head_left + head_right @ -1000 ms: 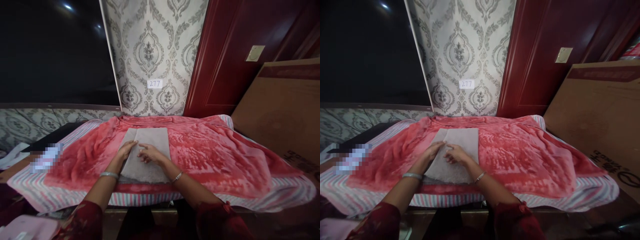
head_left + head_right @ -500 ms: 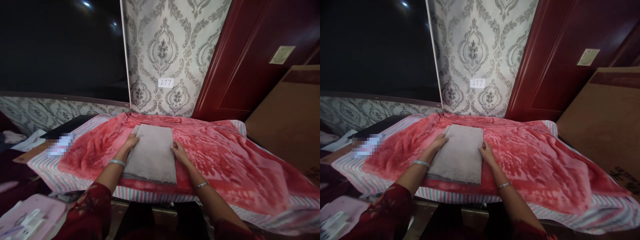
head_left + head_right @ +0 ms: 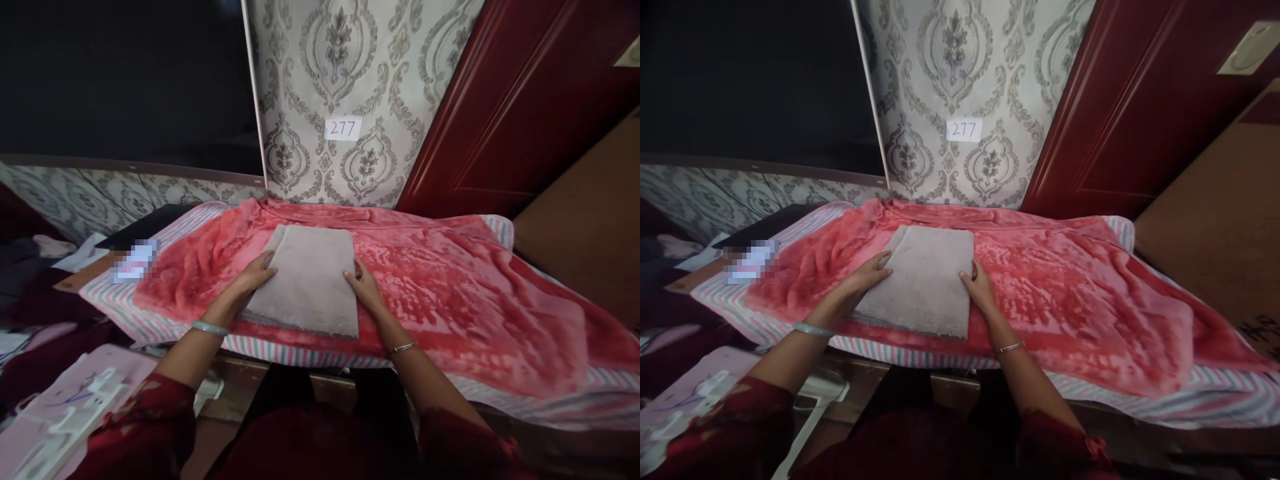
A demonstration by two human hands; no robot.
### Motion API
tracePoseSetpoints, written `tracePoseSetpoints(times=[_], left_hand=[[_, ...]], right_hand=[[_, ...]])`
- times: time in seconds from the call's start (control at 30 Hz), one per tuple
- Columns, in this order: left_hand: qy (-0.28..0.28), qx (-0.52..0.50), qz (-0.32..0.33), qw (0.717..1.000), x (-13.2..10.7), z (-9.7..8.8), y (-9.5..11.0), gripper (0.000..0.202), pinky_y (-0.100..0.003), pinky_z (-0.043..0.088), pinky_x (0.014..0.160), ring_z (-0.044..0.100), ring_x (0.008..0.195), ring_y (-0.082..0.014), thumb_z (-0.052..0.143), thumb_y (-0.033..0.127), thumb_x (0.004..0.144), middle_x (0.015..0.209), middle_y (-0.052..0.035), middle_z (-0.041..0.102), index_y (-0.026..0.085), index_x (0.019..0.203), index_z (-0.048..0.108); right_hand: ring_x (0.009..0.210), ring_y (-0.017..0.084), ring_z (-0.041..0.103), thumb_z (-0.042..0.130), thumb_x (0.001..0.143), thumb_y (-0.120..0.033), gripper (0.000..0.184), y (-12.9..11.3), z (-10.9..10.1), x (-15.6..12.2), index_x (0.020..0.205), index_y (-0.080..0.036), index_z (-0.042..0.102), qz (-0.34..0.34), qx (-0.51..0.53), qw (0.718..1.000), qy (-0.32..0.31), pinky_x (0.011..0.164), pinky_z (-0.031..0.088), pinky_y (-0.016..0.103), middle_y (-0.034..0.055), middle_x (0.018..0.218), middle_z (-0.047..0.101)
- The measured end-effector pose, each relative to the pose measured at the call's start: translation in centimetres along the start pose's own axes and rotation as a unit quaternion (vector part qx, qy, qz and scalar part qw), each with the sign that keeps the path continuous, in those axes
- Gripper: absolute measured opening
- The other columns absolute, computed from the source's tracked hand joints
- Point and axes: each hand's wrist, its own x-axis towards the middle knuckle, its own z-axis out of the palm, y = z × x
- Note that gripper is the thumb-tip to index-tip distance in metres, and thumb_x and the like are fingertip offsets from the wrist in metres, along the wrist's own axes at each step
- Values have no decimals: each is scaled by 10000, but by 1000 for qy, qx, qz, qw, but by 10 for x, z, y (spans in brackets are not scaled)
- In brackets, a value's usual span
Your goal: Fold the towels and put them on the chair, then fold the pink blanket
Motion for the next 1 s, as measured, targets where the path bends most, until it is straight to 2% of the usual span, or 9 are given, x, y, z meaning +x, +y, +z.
tracePoseSetpoints(times=[0.1, 0.23, 0.5, 0.63, 0.73, 0.8, 0.87, 0.93, 1.0], left_hand=[[32, 155, 43, 986, 1, 4, -5, 690, -394, 503, 1048, 670, 1167, -270, 611, 210, 794, 1246, -104, 718, 168, 1473, 500], [33, 196, 52, 979, 6, 10, -7, 665, -355, 385, 1172, 537, 1371, -263, 595, 156, 774, 1458, -91, 604, 174, 1437, 546], [41, 259, 38, 964, -4, 16, -5, 632, -346, 426, 1124, 565, 1345, -255, 500, 182, 893, 1492, -134, 566, 144, 1521, 439], [38, 306, 22, 951, -10, 16, 6, 589, -362, 472, 1050, 630, 1251, -276, 506, 188, 902, 1332, -148, 679, 169, 1490, 477], [68, 341, 9, 938, -22, 18, 20, 518, -431, 478, 1021, 644, 1192, -320, 441, 185, 928, 1259, -189, 685, 148, 1438, 524], [93, 372, 42, 923, -36, 23, 30, 487, -459, 459, 1038, 612, 1215, -334, 386, 189, 947, 1259, -204, 658, 133, 1402, 552], [71, 395, 124, 907, -53, 34, 37, 456, -441, 448, 1059, 591, 1225, -318, 386, 234, 964, 1258, -190, 647, 136, 1362, 585], [7, 398, 216, 891, -67, 48, 40, 433, -426, 430, 1098, 581, 1242, -299, 419, 308, 977, 1296, -168, 641, 157, 1334, 613], [-34, 389, 258, 884, -77, 62, 37, 451, -449, 363, 1173, 538, 1319, -297, 434, 364, 988, 1401, -156, 600, 172, 1358, 606]], right_hand=[[792, 238, 621, 627, 799, -512, 797, 0, 2, -2, 1485, -134, 475, -17, -4, 1000, 8, 780, 523, 387, 78, 967, 683], [771, 229, 612, 654, 775, -495, 800, 3, 3, -2, 1476, -147, 492, -10, 11, 1000, 13, 782, 517, 374, 64, 928, 675], [787, 229, 619, 611, 843, -463, 771, 1, 1, -4, 1520, -138, 439, -12, -21, 1000, 3, 797, 531, 383, 67, 938, 683], [819, 238, 626, 620, 846, -425, 737, 1, 2, -5, 1510, -150, 457, -15, -30, 999, 3, 846, 530, 409, 83, 988, 692], [838, 252, 627, 593, 860, -430, 694, 3, 0, -6, 1493, -164, 484, -17, -18, 1000, 8, 860, 532, 426, 80, 964, 686], [946, 289, 618, 555, 882, -426, 622, -2, -2, -6, 1447, -167, 544, -47, -52, 997, 44, 924, 510, 467, 112, 1020, 679], [1122, 331, 567, 525, 908, -403, 563, -14, -2, -5, 1413, -163, 589, -117, -120, 984, 65, 1026, 449, 514, 161, 1179, 650], [1286, 341, 479, 497, 944, -370, 548, -34, 2, -3, 1450, -173, 568, -209, -181, 961, 15, 1118, 365, 530, 172, 1369, 577], [1407, 317, 388, 448, 990, -339, 551, -55, 12, 0, 1526, -223, 490, -280, -218, 930, -94, 1172, 297, 525, 129, 1521, 482]])
